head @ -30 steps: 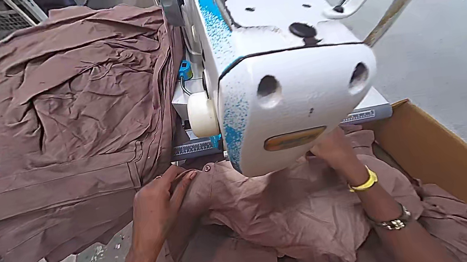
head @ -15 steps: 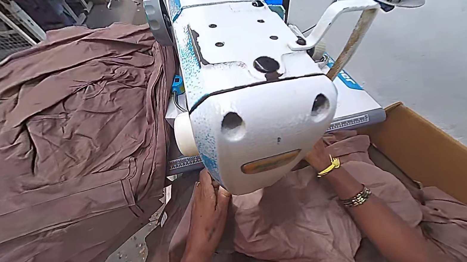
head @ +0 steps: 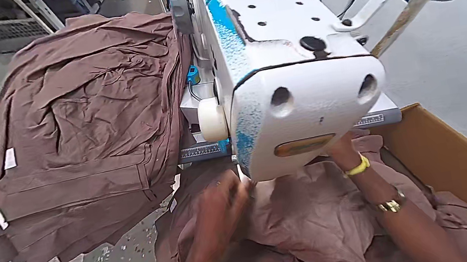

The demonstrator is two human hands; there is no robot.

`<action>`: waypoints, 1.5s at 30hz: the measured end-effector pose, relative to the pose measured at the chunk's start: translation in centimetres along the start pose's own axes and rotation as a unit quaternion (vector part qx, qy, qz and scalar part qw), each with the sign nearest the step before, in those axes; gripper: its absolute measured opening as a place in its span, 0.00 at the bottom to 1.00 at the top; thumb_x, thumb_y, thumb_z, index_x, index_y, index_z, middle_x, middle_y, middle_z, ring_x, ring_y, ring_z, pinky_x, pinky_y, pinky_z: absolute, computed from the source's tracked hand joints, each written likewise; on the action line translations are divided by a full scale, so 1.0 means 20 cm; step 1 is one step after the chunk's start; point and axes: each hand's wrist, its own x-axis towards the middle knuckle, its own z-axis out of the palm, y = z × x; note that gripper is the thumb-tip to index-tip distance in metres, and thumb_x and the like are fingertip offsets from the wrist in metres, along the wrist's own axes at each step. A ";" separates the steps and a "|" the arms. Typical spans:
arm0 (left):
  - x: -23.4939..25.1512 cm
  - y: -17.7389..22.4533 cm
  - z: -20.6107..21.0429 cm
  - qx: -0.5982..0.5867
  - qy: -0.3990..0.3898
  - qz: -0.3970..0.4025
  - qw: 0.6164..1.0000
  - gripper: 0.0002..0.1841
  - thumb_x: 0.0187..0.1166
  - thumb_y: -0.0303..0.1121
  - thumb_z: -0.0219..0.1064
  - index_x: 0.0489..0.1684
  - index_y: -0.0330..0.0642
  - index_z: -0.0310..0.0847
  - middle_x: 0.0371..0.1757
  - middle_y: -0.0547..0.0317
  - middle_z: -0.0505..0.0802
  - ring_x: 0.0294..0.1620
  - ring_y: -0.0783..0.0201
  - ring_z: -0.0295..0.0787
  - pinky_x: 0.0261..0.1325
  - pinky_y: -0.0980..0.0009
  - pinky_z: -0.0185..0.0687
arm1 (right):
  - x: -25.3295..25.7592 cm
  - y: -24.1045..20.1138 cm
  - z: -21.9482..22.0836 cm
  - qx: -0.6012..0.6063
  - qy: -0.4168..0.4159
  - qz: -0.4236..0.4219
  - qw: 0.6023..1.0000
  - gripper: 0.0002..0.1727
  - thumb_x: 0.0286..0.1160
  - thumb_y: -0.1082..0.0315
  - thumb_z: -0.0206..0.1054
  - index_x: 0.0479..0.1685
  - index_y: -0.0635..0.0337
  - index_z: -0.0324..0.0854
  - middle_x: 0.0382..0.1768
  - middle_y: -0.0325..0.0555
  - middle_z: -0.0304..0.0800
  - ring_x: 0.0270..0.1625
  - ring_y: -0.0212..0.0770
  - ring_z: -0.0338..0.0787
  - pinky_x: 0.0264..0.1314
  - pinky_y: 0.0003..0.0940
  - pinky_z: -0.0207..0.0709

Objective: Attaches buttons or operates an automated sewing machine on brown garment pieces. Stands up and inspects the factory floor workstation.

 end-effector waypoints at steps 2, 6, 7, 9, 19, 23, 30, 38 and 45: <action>-0.09 0.02 -0.03 -0.052 -0.039 0.087 0.994 0.22 0.85 0.50 0.61 0.22 0.45 0.80 0.12 0.64 0.77 0.13 0.70 0.72 0.16 0.72 0.68 | -0.09 -0.18 -0.01 -0.004 0.034 -0.139 0.990 0.13 0.79 0.62 0.66 0.32 0.64 0.86 0.30 0.53 0.91 0.36 0.47 0.93 0.40 0.40 0.86; -0.14 0.03 0.01 -0.045 -0.067 0.113 0.990 0.21 0.84 0.55 0.62 0.31 0.49 0.88 0.16 0.65 0.83 0.15 0.70 0.77 0.19 0.70 0.71 | -0.18 -0.39 0.06 0.010 -0.023 -0.280 0.960 0.15 0.82 0.64 0.64 0.28 0.59 0.89 0.29 0.49 0.94 0.38 0.47 0.95 0.45 0.41 0.86; -0.14 0.04 0.00 -0.045 -0.057 0.120 0.990 0.19 0.84 0.54 0.62 0.34 0.50 0.90 0.19 0.65 0.87 0.17 0.71 0.80 0.21 0.71 0.73 | -0.16 -0.41 0.06 0.014 -0.044 -0.267 0.962 0.13 0.79 0.65 0.66 0.30 0.60 0.91 0.33 0.51 0.97 0.43 0.50 0.98 0.47 0.44 0.89; -0.15 0.05 -0.04 -0.089 -0.037 0.128 0.987 0.17 0.86 0.49 0.63 0.40 0.48 0.91 0.28 0.64 0.93 0.25 0.76 0.85 0.30 0.77 0.78 | -0.16 -0.39 0.07 0.091 -0.055 -0.229 0.968 0.12 0.77 0.61 0.68 0.32 0.58 0.89 0.36 0.47 0.96 0.45 0.40 0.95 0.51 0.33 0.86; -0.08 -0.47 -0.38 0.086 0.068 -0.005 0.994 0.21 0.82 0.52 0.62 0.36 0.44 0.94 0.30 0.62 0.95 0.30 0.79 0.88 0.35 0.77 0.80 | -0.16 -0.39 0.07 0.163 -0.217 0.097 0.958 0.29 0.68 0.50 0.75 0.55 0.69 0.85 0.35 0.49 0.91 0.41 0.41 0.90 0.47 0.44 0.82; -0.10 -0.44 -0.39 0.068 0.086 -0.022 0.994 0.19 0.81 0.49 0.63 0.35 0.44 0.94 0.31 0.66 0.95 0.30 0.86 0.85 0.36 0.84 0.77 | -0.12 -0.36 0.03 0.213 -0.254 0.105 0.937 0.18 0.71 0.60 0.72 0.50 0.65 0.84 0.32 0.37 0.87 0.36 0.23 0.84 0.44 0.25 0.79; 0.06 -0.30 -0.30 0.078 0.062 0.022 0.995 0.20 0.84 0.54 0.61 0.36 0.51 0.94 0.30 0.67 0.95 0.30 0.77 0.88 0.35 0.71 0.80 | -0.18 -0.12 -0.04 0.127 -0.156 0.018 0.979 0.19 0.83 0.51 0.61 0.47 0.61 0.79 0.26 0.34 0.78 0.28 0.23 0.77 0.34 0.22 0.73; 0.02 -0.35 -0.16 0.206 0.094 0.069 0.972 0.27 0.85 0.56 0.55 0.32 0.43 0.92 0.26 0.52 0.92 0.31 0.50 0.91 0.40 0.49 0.83 | -0.19 0.25 -0.14 -0.138 -0.107 0.168 0.970 0.23 0.81 0.54 0.66 0.45 0.72 0.83 0.28 0.67 0.86 0.37 0.70 0.88 0.47 0.70 0.73; 0.08 -0.12 0.04 -0.136 -0.013 -0.070 0.988 0.29 0.87 0.47 0.53 0.74 0.29 0.73 0.62 0.51 0.87 0.65 0.69 0.82 0.72 0.67 0.75 | -0.05 0.02 0.05 -0.108 -0.067 0.049 0.991 0.13 0.81 0.67 0.66 0.52 0.68 0.90 0.48 0.69 0.88 0.54 0.71 0.89 0.52 0.66 0.81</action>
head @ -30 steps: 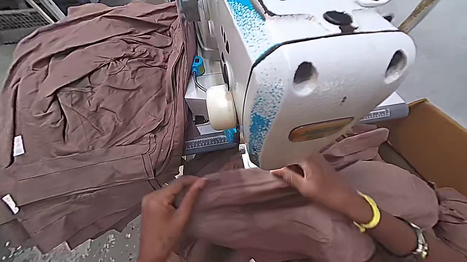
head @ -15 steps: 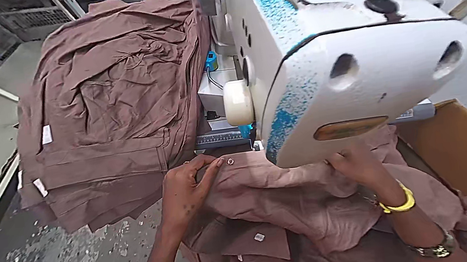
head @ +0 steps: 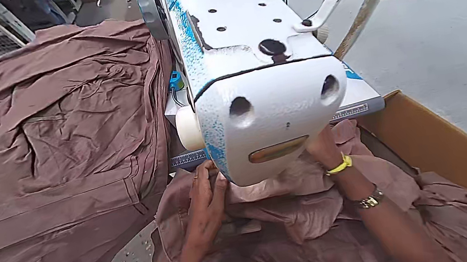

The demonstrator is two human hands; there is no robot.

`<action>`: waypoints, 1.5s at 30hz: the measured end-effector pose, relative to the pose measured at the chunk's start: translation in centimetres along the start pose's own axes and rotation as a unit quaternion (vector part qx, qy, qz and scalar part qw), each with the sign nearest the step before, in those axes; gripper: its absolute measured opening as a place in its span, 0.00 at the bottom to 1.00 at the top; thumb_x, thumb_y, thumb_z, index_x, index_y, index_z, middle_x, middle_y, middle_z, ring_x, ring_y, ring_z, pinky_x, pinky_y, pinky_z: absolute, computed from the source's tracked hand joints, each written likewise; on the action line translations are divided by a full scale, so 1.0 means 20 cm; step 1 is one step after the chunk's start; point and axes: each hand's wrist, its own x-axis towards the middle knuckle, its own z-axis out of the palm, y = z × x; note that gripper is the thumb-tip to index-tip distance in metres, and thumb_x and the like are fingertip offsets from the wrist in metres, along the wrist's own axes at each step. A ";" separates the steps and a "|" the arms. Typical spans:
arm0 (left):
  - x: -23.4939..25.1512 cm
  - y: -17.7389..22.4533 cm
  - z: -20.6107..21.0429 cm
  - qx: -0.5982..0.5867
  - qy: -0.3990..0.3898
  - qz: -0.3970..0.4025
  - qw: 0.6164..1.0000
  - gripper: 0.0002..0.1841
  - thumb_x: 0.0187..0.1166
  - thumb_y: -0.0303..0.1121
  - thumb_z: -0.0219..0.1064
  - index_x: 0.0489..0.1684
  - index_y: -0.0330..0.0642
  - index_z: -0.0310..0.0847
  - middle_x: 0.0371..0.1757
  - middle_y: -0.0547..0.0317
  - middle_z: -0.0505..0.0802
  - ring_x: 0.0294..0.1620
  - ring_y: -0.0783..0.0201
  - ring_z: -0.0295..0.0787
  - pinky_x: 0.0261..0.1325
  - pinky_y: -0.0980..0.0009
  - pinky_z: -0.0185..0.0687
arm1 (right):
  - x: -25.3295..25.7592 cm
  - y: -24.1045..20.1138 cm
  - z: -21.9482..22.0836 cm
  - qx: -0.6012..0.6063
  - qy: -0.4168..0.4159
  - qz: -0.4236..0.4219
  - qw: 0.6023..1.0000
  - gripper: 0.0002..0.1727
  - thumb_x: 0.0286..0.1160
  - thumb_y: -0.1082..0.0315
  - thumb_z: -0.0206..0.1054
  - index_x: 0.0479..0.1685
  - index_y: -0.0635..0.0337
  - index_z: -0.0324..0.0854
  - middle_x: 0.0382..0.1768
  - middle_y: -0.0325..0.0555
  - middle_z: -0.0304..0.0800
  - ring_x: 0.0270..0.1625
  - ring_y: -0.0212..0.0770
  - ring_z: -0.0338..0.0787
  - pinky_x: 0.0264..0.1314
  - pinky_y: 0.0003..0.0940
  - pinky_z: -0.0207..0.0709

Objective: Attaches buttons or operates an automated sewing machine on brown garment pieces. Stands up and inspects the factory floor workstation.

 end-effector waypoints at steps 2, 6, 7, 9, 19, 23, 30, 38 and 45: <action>0.03 0.03 0.04 -0.006 -0.001 -0.059 0.998 0.32 0.80 0.44 0.59 0.77 0.28 0.68 0.61 0.47 0.87 0.65 0.61 0.82 0.71 0.57 0.74 | 0.03 -0.02 0.05 -0.004 -0.028 -0.011 1.000 0.14 0.82 0.66 0.65 0.54 0.68 0.89 0.50 0.69 0.87 0.56 0.71 0.87 0.54 0.65 0.80; 0.04 0.02 0.08 -0.045 0.017 -0.077 0.996 0.32 0.77 0.42 0.62 0.76 0.30 0.67 0.54 0.55 0.86 0.55 0.73 0.84 0.61 0.75 0.79 | 0.03 0.03 0.13 0.019 0.019 -0.050 0.998 0.08 0.77 0.72 0.67 0.42 0.68 0.90 0.45 0.66 0.88 0.51 0.69 0.89 0.50 0.61 0.81; 0.03 0.01 0.08 -0.056 0.022 -0.075 0.995 0.31 0.77 0.43 0.62 0.75 0.29 0.67 0.52 0.57 0.86 0.52 0.76 0.84 0.58 0.78 0.79 | 0.03 0.05 0.14 0.045 0.032 -0.052 0.997 0.08 0.77 0.71 0.68 0.41 0.67 0.91 0.46 0.66 0.89 0.52 0.68 0.89 0.53 0.61 0.82; 0.03 0.01 0.09 -0.075 0.027 -0.072 0.994 0.30 0.77 0.43 0.62 0.73 0.28 0.68 0.49 0.60 0.86 0.49 0.79 0.84 0.54 0.82 0.79 | 0.04 0.10 0.14 0.105 0.031 -0.019 0.994 0.11 0.79 0.66 0.68 0.45 0.65 0.92 0.50 0.64 0.90 0.58 0.64 0.89 0.61 0.58 0.81; -0.02 0.08 0.06 0.093 0.053 0.021 0.994 0.14 0.77 0.38 0.63 0.33 0.33 0.83 0.23 0.55 0.85 0.26 0.65 0.84 0.32 0.64 0.79 | -0.02 -0.15 -0.13 0.190 0.009 0.031 0.981 0.11 0.77 0.66 0.70 0.43 0.67 0.88 0.35 0.49 0.91 0.35 0.38 0.87 0.41 0.38 0.80; -0.19 0.15 0.03 0.119 0.035 0.198 0.972 0.20 0.84 0.45 0.63 0.20 0.44 0.76 0.13 0.63 0.76 0.14 0.73 0.70 0.18 0.78 0.65 | -0.16 -0.32 -0.05 0.091 0.117 -0.297 0.943 0.16 0.85 0.59 0.60 0.33 0.58 0.86 0.28 0.48 0.90 0.37 0.44 0.91 0.44 0.35 0.84; -0.19 0.13 -0.08 -0.009 0.023 0.166 0.986 0.13 0.83 0.42 0.68 0.39 0.42 0.91 0.36 0.66 0.96 0.37 0.87 0.88 0.44 0.89 0.82 | -0.18 -0.39 -0.07 0.217 -0.011 -0.288 0.933 0.13 0.82 0.56 0.64 0.34 0.53 0.86 0.35 0.41 0.94 0.45 0.36 0.93 0.52 0.30 0.83; -0.17 -0.05 -0.46 0.028 0.094 0.068 0.993 0.13 0.80 0.44 0.69 0.38 0.46 0.93 0.38 0.78 0.95 0.40 0.91 0.87 0.47 0.90 0.83 | -0.23 -0.38 -0.08 0.333 -0.139 -0.098 0.928 0.21 0.75 0.49 0.72 0.47 0.61 0.84 0.25 0.35 0.86 0.31 0.29 0.84 0.45 0.33 0.79; -0.19 -0.28 -0.47 0.134 0.131 -0.054 0.981 0.16 0.77 0.47 0.68 0.38 0.43 0.93 0.34 0.71 0.94 0.33 0.90 0.85 0.39 0.87 0.79 | -0.13 -0.46 -0.04 0.288 -0.170 0.091 0.938 0.28 0.60 0.56 0.79 0.56 0.67 0.84 0.36 0.47 0.91 0.42 0.38 0.89 0.48 0.43 0.81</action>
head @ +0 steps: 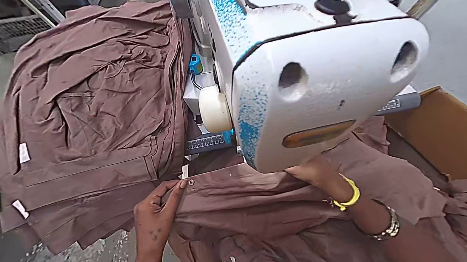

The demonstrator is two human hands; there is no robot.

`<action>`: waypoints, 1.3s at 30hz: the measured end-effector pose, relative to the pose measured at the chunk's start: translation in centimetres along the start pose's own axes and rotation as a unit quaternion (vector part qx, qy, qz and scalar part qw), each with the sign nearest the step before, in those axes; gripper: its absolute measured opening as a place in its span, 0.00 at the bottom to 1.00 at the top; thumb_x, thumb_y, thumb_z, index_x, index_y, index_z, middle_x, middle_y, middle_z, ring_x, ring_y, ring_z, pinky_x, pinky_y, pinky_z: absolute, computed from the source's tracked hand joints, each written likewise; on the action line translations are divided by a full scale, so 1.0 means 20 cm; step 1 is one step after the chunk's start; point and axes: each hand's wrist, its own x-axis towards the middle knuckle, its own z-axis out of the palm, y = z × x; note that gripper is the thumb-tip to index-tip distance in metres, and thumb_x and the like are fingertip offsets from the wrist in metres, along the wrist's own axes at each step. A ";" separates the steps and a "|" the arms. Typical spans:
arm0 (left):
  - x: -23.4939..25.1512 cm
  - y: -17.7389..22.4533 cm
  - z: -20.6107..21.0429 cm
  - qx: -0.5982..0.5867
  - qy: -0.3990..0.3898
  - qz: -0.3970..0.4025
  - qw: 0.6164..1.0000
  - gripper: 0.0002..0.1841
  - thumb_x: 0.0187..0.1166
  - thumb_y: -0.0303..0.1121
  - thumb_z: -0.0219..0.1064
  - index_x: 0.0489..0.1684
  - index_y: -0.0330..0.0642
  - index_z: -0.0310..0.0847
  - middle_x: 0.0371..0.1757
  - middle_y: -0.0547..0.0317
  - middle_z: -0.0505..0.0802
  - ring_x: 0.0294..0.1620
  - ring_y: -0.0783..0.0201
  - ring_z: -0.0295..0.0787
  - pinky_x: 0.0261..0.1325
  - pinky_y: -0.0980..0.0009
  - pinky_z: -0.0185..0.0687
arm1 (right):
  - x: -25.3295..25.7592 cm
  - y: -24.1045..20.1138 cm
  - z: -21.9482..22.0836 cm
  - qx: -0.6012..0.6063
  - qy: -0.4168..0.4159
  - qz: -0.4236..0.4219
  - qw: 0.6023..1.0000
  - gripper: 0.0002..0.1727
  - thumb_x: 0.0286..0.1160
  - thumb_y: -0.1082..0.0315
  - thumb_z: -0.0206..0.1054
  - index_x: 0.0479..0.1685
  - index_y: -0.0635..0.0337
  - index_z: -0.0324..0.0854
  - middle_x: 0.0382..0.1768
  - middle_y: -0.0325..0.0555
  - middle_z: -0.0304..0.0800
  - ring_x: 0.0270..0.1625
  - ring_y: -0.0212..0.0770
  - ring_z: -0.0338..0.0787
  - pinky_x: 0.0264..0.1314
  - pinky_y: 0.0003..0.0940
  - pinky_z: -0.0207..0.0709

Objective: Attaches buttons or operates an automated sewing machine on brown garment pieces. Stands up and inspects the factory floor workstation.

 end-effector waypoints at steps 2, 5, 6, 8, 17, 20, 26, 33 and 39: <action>0.00 -0.01 0.04 0.008 -0.003 -0.003 1.000 0.17 0.77 0.48 0.67 0.39 0.43 0.93 0.35 0.68 0.95 0.33 0.88 0.85 0.41 0.84 0.79 | -0.01 0.02 0.00 0.013 -0.009 -0.008 1.000 0.25 0.61 0.58 0.79 0.52 0.67 0.84 0.33 0.43 0.87 0.38 0.34 0.86 0.45 0.37 0.79; 0.04 0.03 0.06 -0.011 0.006 0.014 1.000 0.16 0.78 0.47 0.68 0.39 0.43 0.93 0.35 0.69 0.95 0.34 0.89 0.85 0.41 0.86 0.78 | -0.02 0.13 -0.06 0.075 -0.026 -0.099 0.992 0.16 0.70 0.62 0.74 0.48 0.65 0.80 0.28 0.30 0.81 0.32 0.17 0.79 0.40 0.17 0.75; 0.05 0.06 0.05 -0.019 0.007 0.027 0.999 0.15 0.79 0.46 0.67 0.38 0.43 0.93 0.36 0.70 0.95 0.34 0.90 0.85 0.41 0.87 0.78 | -0.03 0.18 -0.09 0.086 -0.009 -0.122 0.989 0.15 0.74 0.63 0.71 0.48 0.66 0.81 0.28 0.30 0.83 0.31 0.16 0.80 0.40 0.17 0.77; 0.05 0.13 0.06 -0.027 0.000 0.069 0.997 0.15 0.80 0.45 0.67 0.37 0.44 0.93 0.35 0.71 0.94 0.34 0.91 0.84 0.40 0.89 0.77 | -0.03 0.26 -0.14 0.067 0.047 -0.119 0.989 0.13 0.78 0.60 0.68 0.46 0.62 0.80 0.24 0.26 0.79 0.27 0.14 0.76 0.34 0.16 0.74; 0.08 0.18 0.15 0.076 -0.013 0.141 0.987 0.22 0.82 0.55 0.61 0.36 0.48 0.94 0.30 0.65 0.95 0.29 0.76 0.88 0.36 0.71 0.80 | -0.07 0.58 -0.40 -0.188 0.137 -0.088 0.969 0.33 0.77 0.38 0.64 0.39 0.67 0.84 0.18 0.50 0.82 0.20 0.49 0.82 0.25 0.53 0.75; 0.06 0.18 0.23 0.145 0.022 0.186 0.972 0.26 0.83 0.55 0.58 0.37 0.43 0.94 0.30 0.50 0.94 0.30 0.49 0.92 0.34 0.47 0.82 | -0.06 0.70 -0.59 -0.286 0.214 0.040 0.933 0.35 0.78 0.36 0.61 0.39 0.67 0.83 0.19 0.55 0.80 0.23 0.58 0.81 0.28 0.60 0.69; 0.07 0.38 0.38 -0.135 -0.171 0.074 0.973 0.29 0.87 0.46 0.55 0.77 0.29 0.68 0.64 0.52 0.86 0.63 0.75 0.83 0.68 0.77 0.79 | 0.14 0.51 -0.41 -0.298 0.207 -0.095 0.927 0.15 0.81 0.64 0.67 0.48 0.71 0.88 0.46 0.69 0.89 0.50 0.70 0.91 0.48 0.67 0.82; 0.05 0.44 0.46 -0.182 -0.148 -0.042 0.971 0.31 0.78 0.38 0.61 0.80 0.31 0.63 0.52 0.58 0.85 0.47 0.77 0.84 0.53 0.81 0.81 | 0.28 0.48 -0.20 -0.340 0.149 -0.151 0.916 0.15 0.82 0.65 0.66 0.54 0.67 0.89 0.51 0.67 0.88 0.56 0.69 0.88 0.52 0.62 0.79; 0.04 0.47 0.49 -0.246 -0.111 -0.053 0.961 0.28 0.74 0.31 0.63 0.72 0.28 0.65 0.46 0.63 0.85 0.41 0.84 0.83 0.47 0.87 0.80 | 0.24 0.55 -0.23 -0.205 0.231 -0.177 0.934 0.11 0.78 0.67 0.68 0.44 0.68 0.91 0.48 0.63 0.91 0.54 0.63 0.91 0.58 0.57 0.82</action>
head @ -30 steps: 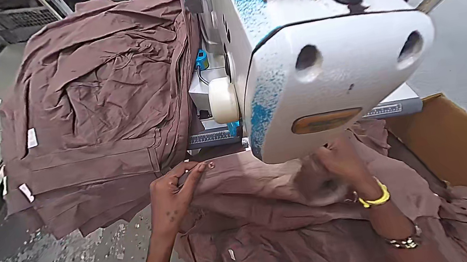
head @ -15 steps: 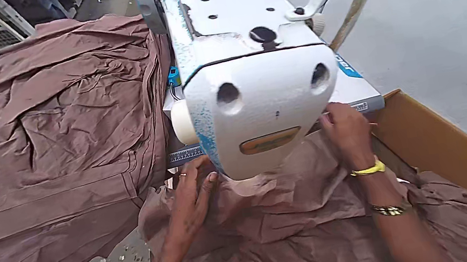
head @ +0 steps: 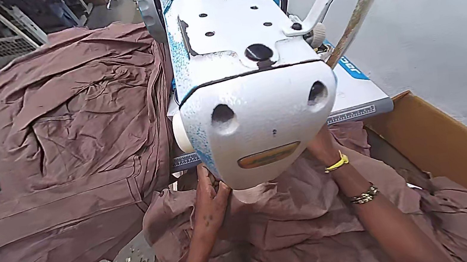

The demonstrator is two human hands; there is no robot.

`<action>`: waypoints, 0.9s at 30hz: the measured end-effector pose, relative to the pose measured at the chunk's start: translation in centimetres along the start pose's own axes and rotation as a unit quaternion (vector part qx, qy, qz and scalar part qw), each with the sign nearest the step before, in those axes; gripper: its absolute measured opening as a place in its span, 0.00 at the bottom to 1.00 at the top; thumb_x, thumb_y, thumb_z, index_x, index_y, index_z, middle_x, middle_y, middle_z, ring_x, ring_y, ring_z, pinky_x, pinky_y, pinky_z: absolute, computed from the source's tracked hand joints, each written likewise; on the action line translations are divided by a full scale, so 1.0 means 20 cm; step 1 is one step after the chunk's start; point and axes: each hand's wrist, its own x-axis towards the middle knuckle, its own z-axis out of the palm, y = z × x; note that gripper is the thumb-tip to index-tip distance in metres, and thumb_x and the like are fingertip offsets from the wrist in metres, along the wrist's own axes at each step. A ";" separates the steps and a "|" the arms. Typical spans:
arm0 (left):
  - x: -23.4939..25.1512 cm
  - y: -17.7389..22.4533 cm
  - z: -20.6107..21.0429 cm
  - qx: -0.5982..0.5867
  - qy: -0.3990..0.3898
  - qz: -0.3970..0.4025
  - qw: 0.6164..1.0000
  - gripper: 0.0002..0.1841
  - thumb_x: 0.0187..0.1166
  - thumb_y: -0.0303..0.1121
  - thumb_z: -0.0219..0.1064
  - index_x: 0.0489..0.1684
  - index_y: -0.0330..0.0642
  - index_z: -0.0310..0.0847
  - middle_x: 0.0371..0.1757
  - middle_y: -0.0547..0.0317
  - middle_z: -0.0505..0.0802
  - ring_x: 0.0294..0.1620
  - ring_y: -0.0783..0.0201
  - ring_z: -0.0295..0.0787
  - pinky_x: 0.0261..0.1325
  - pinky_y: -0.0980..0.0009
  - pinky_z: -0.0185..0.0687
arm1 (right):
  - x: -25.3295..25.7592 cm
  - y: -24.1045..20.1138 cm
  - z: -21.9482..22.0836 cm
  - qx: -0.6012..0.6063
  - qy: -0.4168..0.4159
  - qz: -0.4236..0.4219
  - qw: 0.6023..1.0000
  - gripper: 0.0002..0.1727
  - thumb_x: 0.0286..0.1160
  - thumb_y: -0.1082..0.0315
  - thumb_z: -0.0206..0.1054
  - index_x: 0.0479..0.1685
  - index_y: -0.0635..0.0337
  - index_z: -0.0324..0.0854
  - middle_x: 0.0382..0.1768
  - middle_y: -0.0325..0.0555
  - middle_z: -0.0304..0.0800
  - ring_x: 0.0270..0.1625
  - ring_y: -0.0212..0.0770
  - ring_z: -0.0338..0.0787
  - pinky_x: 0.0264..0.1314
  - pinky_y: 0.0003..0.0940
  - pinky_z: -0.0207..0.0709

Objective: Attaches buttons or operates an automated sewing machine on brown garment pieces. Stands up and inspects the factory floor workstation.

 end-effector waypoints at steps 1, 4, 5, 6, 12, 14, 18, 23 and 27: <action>0.00 0.00 0.00 -0.004 0.000 0.001 1.000 0.25 0.74 0.31 0.64 0.69 0.30 0.67 0.45 0.64 0.85 0.38 0.84 0.83 0.44 0.87 0.80 | 0.00 -0.01 -0.02 0.018 0.015 0.010 1.000 0.11 0.78 0.68 0.68 0.43 0.68 0.91 0.44 0.62 0.92 0.51 0.61 0.92 0.56 0.55 0.83; 0.02 0.01 -0.01 0.035 0.000 -0.002 0.999 0.16 0.77 0.34 0.65 0.57 0.36 0.73 0.35 0.68 0.85 0.30 0.84 0.80 0.37 0.86 0.77 | 0.02 -0.12 -0.09 0.056 0.037 0.004 0.998 0.09 0.75 0.69 0.70 0.38 0.68 0.91 0.36 0.56 0.94 0.42 0.49 0.93 0.51 0.41 0.84; 0.02 0.03 -0.02 0.075 -0.001 -0.008 0.997 0.14 0.78 0.35 0.65 0.54 0.37 0.75 0.35 0.67 0.84 0.32 0.82 0.80 0.40 0.82 0.77 | 0.03 -0.17 -0.11 0.066 0.034 -0.007 0.997 0.09 0.74 0.68 0.71 0.37 0.67 0.91 0.35 0.54 0.94 0.41 0.46 0.94 0.50 0.37 0.84; 0.02 0.04 -0.03 0.122 -0.009 -0.008 0.992 0.13 0.78 0.37 0.64 0.51 0.36 0.78 0.36 0.63 0.84 0.37 0.75 0.81 0.45 0.74 0.77 | 0.03 -0.22 -0.13 0.063 0.033 -0.027 0.997 0.10 0.74 0.66 0.71 0.36 0.65 0.91 0.34 0.51 0.94 0.39 0.42 0.93 0.48 0.34 0.85; -0.16 0.12 -0.12 0.223 -0.101 0.116 0.962 0.20 0.83 0.48 0.60 0.19 0.48 0.78 0.13 0.71 0.73 0.13 0.77 0.66 0.17 0.78 0.61 | -0.07 -0.47 -0.14 0.005 0.039 -0.311 0.950 0.13 0.84 0.62 0.61 0.32 0.54 0.84 0.27 0.45 0.89 0.34 0.44 0.90 0.42 0.36 0.83; -0.17 0.10 -0.13 0.227 -0.082 0.129 0.962 0.19 0.82 0.50 0.61 0.23 0.48 0.82 0.15 0.72 0.76 0.15 0.80 0.68 0.20 0.80 0.63 | -0.08 -0.54 -0.12 0.008 -0.002 -0.343 0.939 0.13 0.83 0.65 0.62 0.32 0.53 0.90 0.27 0.44 0.93 0.36 0.46 0.94 0.43 0.39 0.84; -0.20 0.12 -0.15 0.164 -0.085 0.209 0.960 0.17 0.85 0.48 0.64 0.37 0.45 0.91 0.26 0.69 0.90 0.25 0.85 0.79 0.31 0.87 0.73 | -0.08 -0.58 -0.13 0.106 -0.079 -0.238 0.962 0.14 0.81 0.60 0.65 0.33 0.59 0.91 0.36 0.47 0.97 0.46 0.43 0.97 0.49 0.38 0.87; -0.15 0.09 -0.42 0.154 -0.025 0.157 0.975 0.15 0.83 0.48 0.66 0.37 0.48 0.93 0.36 0.76 0.95 0.38 0.89 0.88 0.45 0.86 0.84 | -0.20 -0.54 -0.14 0.319 -0.197 -0.070 0.925 0.18 0.83 0.51 0.65 0.43 0.59 0.79 0.31 0.39 0.87 0.38 0.31 0.85 0.51 0.32 0.78; -0.09 -0.07 -0.57 0.283 0.053 0.072 0.955 0.19 0.78 0.53 0.65 0.36 0.47 0.93 0.30 0.72 0.93 0.28 0.87 0.83 0.34 0.82 0.76 | -0.10 -0.51 -0.11 0.246 -0.222 0.062 0.942 0.20 0.69 0.56 0.74 0.47 0.65 0.81 0.32 0.39 0.86 0.35 0.27 0.84 0.43 0.27 0.78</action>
